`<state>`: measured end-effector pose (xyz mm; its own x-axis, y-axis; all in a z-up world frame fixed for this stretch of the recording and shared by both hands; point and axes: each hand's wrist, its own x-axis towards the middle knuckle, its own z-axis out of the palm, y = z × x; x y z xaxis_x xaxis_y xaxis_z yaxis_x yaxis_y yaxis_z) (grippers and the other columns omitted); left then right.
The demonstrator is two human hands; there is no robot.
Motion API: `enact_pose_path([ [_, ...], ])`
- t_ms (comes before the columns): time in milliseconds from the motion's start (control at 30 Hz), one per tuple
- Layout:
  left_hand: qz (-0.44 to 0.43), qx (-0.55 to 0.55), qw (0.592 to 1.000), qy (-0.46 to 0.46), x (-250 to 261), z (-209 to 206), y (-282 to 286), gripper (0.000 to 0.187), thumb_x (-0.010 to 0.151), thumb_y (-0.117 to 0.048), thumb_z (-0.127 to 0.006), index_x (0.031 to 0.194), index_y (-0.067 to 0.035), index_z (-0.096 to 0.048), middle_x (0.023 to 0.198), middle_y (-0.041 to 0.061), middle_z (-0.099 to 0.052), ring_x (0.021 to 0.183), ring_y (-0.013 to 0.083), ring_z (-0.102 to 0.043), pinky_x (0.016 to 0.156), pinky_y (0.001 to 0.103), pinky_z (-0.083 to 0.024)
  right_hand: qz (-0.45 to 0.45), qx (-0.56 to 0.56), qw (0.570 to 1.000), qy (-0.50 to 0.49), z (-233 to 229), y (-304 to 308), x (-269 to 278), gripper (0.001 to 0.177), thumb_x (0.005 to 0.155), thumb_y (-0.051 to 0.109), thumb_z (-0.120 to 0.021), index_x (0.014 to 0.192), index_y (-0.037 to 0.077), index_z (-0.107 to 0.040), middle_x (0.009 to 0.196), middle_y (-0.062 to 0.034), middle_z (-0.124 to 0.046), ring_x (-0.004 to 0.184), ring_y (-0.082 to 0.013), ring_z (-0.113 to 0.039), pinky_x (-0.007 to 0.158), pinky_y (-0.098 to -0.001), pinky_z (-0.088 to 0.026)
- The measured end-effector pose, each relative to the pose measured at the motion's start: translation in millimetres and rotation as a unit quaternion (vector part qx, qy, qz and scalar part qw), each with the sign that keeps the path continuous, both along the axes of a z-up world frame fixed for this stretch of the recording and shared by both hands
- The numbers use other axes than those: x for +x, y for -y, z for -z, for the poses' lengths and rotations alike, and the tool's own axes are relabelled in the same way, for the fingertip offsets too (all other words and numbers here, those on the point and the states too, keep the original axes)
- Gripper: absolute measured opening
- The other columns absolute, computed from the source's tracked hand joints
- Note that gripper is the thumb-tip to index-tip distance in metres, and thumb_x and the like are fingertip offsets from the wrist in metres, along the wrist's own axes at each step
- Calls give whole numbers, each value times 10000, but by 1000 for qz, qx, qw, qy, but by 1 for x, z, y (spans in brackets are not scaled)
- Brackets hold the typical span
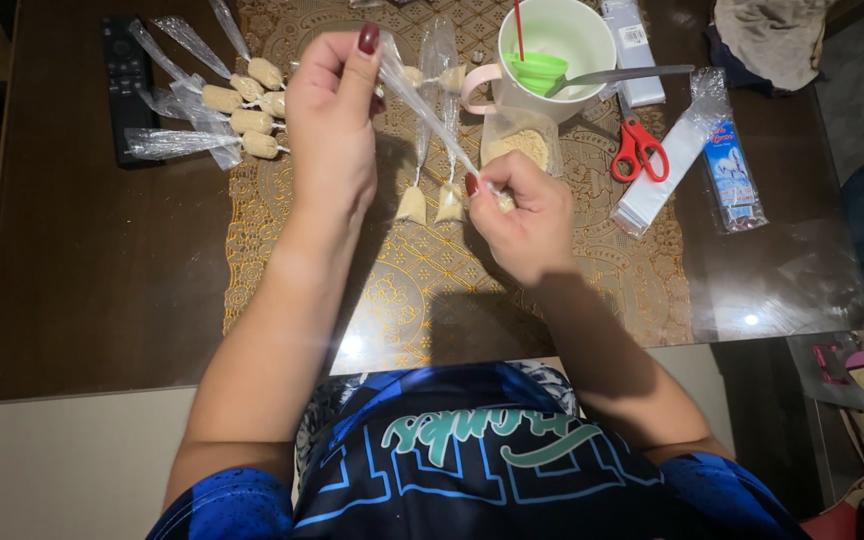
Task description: The person scoops a light-colored powder from a container into small clear plastic bags using a green funnel and a spoon. They then tie the tops of the filled bags and place them on the table. The process is repeated for multiple bags.
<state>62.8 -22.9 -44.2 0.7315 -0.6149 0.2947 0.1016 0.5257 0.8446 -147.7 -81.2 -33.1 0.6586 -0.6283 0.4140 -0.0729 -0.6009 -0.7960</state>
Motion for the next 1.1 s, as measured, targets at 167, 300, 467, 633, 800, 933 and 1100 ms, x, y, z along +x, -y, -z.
enact_pose_path([
  [167, 27, -76, 992, -93, 13, 9, 9, 114, 1064, -157, -666, 1041, -45, -675, 843, -15, -639, 716, 66, -519, 647, 238, -396, -41, 33, 998, 23, 1, -1, 0, 72, 1004, 90, -673, 974, 32, -642, 841, -7, -673, 781, -58, -599, 728, -247, -503],
  [300, 32, -157, 981, -107, 31, 11, 10, 63, 1056, -97, -660, 1040, -36, -655, 949, 24, -672, 836, 100, -584, 781, 272, -473, -95, 84, 991, 41, 6, -4, 1, 67, 1034, 78, -648, 987, 31, -637, 861, 13, -663, 778, -41, -576, 707, -228, -476],
  [467, 42, -176, 976, -120, 36, 7, 6, 66, 1102, -51, -644, 1050, -9, -643, 990, 39, -667, 909, 99, -581, 817, 246, -469, -133, 191, 971, 56, 19, -13, 6, 101, 1077, 94, -639, 1001, 32, -616, 807, 13, -610, 722, -39, -522, 655, -230, -438],
  [633, 82, -24, 996, 38, 40, -3, -15, 119, 1122, -148, -583, 1062, -51, -618, 932, 10, -648, 824, 86, -628, 793, 272, -541, -191, 203, 960, -31, 15, -28, -1, 140, 1062, 81, -577, 1171, 30, -648, 1037, -41, -724, 988, -108, -706, 880, -273, -570],
  [800, 27, 144, 975, 166, 64, -8, -25, 151, 1124, -183, -585, 1115, -34, -606, 944, 17, -663, 777, 98, -659, 696, 277, -552, 42, -56, 996, -60, -8, 6, -48, 343, 945, -17, -619, 1276, 70, -638, 1167, -108, -683, 1045, -244, -701, 926, -344, -558],
  [933, -116, 215, 862, 445, 67, -16, -26, 123, 1126, -116, -616, 1199, -28, -660, 1044, 124, -685, 920, 269, -672, 791, 398, -543, 47, -212, 969, -119, -38, 80, -71, 346, 1001, -20, -648, 1319, 108, -695, 1228, -117, -671, 1048, -203, -684, 905, -327, -568],
  [1100, -305, 229, 692, 613, 13, -25, -14, 355, 999, -146, -710, 1326, -44, -616, 1328, 183, -582, 1191, 391, -537, 992, 524, -440, 20, -89, 986, -138, -39, 98, -74, 299, 996, 57, -727, 1291, 85, -688, 985, -51, -657, 844, -121, -621, 739, -265, -521],
])
